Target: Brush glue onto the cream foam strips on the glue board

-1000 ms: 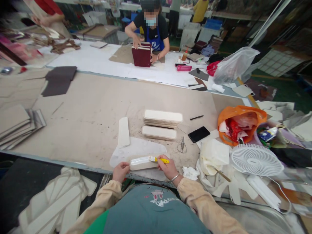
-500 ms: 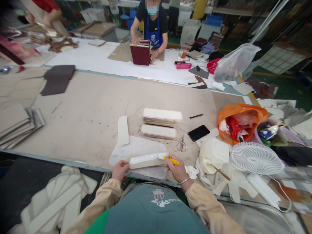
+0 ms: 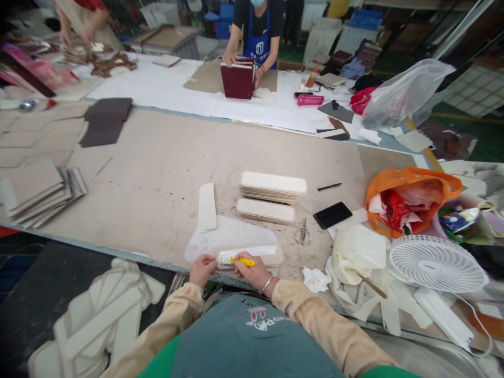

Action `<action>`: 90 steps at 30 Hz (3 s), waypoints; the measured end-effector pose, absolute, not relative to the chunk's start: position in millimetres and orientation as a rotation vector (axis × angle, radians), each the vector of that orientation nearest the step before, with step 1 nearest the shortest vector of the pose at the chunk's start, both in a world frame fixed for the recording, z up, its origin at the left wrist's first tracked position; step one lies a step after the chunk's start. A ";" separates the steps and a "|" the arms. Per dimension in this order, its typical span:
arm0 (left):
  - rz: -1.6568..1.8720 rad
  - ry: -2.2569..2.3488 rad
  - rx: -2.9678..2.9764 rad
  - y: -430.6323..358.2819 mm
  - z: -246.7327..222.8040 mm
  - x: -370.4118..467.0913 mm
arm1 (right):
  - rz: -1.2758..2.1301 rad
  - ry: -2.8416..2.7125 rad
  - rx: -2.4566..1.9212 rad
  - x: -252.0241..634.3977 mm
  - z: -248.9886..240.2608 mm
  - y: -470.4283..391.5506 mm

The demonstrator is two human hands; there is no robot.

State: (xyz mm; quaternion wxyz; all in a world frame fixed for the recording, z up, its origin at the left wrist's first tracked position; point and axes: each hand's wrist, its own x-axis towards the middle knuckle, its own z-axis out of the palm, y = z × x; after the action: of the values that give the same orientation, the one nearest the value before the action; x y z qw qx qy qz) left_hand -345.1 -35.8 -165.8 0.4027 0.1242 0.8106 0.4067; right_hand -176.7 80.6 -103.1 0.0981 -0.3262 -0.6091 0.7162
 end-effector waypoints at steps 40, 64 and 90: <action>0.987 2.106 0.307 -30.0 -150.9 -344.4 | 1.585 -1.856 -1.309 -54.0 -95.0 111.5; 1.001 2.083 0.397 -33.4 -157.7 -347.6 | 2.011 -1.869 -0.982 -175.7 -101.5 84.7; 0.997 2.179 0.413 -34.2 -161.0 -341.6 | 1.536 -1.632 -1.493 -50.2 -82.0 125.2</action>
State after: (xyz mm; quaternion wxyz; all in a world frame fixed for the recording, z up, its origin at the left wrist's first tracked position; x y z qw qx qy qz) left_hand -341.6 -34.2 -161.0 0.3476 0.1594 0.8402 0.3846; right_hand -50.2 125.2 -82.0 0.2223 -0.5406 -0.5909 0.5560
